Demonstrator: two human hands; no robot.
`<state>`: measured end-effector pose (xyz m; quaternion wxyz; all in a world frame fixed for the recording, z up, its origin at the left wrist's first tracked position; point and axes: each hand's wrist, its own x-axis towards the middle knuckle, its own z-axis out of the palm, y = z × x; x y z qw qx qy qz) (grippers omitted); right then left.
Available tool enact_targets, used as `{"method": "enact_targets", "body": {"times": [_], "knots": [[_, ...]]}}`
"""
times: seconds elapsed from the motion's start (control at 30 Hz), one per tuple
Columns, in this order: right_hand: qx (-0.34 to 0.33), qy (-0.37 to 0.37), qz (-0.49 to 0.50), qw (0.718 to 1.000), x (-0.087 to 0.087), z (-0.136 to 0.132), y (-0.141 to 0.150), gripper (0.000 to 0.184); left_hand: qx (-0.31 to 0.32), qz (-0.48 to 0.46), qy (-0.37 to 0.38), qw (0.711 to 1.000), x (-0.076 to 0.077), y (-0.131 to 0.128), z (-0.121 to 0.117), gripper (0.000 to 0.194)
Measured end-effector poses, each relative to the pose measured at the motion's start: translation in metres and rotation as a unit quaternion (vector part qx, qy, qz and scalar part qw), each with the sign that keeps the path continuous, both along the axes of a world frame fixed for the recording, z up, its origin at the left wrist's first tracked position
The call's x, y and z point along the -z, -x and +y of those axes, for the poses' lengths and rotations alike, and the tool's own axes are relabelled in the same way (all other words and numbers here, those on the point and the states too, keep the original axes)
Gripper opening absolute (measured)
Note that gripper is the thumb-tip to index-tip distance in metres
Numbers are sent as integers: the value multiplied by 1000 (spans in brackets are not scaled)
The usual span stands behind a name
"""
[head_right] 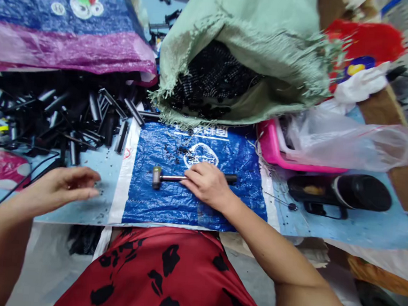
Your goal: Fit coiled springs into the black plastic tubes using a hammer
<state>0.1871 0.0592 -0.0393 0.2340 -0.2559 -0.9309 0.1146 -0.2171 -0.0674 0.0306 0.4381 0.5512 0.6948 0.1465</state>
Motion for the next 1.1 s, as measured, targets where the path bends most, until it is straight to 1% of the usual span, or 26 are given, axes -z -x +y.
{"method": "enact_targets", "body": {"times": [0.03,0.07,0.1,0.13,0.2,0.27,0.33,0.4,0.47,0.53,0.57,0.63,0.7,0.73,0.77,0.87,0.93,0.97,1.03,1.07,1.1], "knots": [[-8,16,6,1000,-3,6,8,26,-45,44,-62,996,4,-7,13,47],[-7,35,19,999,-6,15,18,29,-81,99,-113,985,9,-17,29,45],[6,56,40,998,-10,27,29,30,-103,160,-145,971,13,-27,47,41],[32,74,65,995,-14,42,39,30,-111,221,-156,956,16,-36,65,38],[116,103,114,981,-21,80,59,32,-103,305,-138,937,21,-47,95,33],[196,118,129,965,-27,123,76,32,-94,323,-122,934,24,-49,112,29],[254,122,90,955,-32,165,93,31,-104,297,-131,940,27,-45,114,24],[303,137,13,943,-34,198,111,34,-135,250,-155,946,29,-40,104,21],[331,164,-63,927,-35,219,129,37,-182,192,-179,948,32,-40,88,22],[341,186,-104,916,-33,231,143,40,-237,130,-205,941,35,-44,72,22],[341,192,-110,914,-32,235,148,41,-270,88,-217,934,38,-47,65,21],[342,198,-107,912,-29,238,152,43,-336,-43,-225,914,41,-55,56,22],[339,198,-89,915,-26,238,148,44,-381,-201,-193,881,43,-64,54,27],[334,192,-71,920,-26,236,143,45,-393,-260,-171,865,42,-69,55,31],[326,185,-50,926,-26,233,137,45,-398,-297,-154,854,41,-73,56,35],[279,168,12,945,-30,219,112,43,-399,-331,-141,844,34,-87,60,44],[237,169,47,955,-33,203,93,37,-398,-342,-151,838,30,-94,60,42],[213,174,66,959,-33,192,83,35,-400,-347,-158,833,29,-96,59,41],[162,192,115,961,-31,166,63,33,-406,-353,-168,826,26,-100,57,51],[136,207,140,959,-29,151,53,32,-404,-355,-169,826,25,-102,56,54],[112,225,164,954,-27,136,45,33,-396,-358,-169,828,23,-103,56,54]]}}
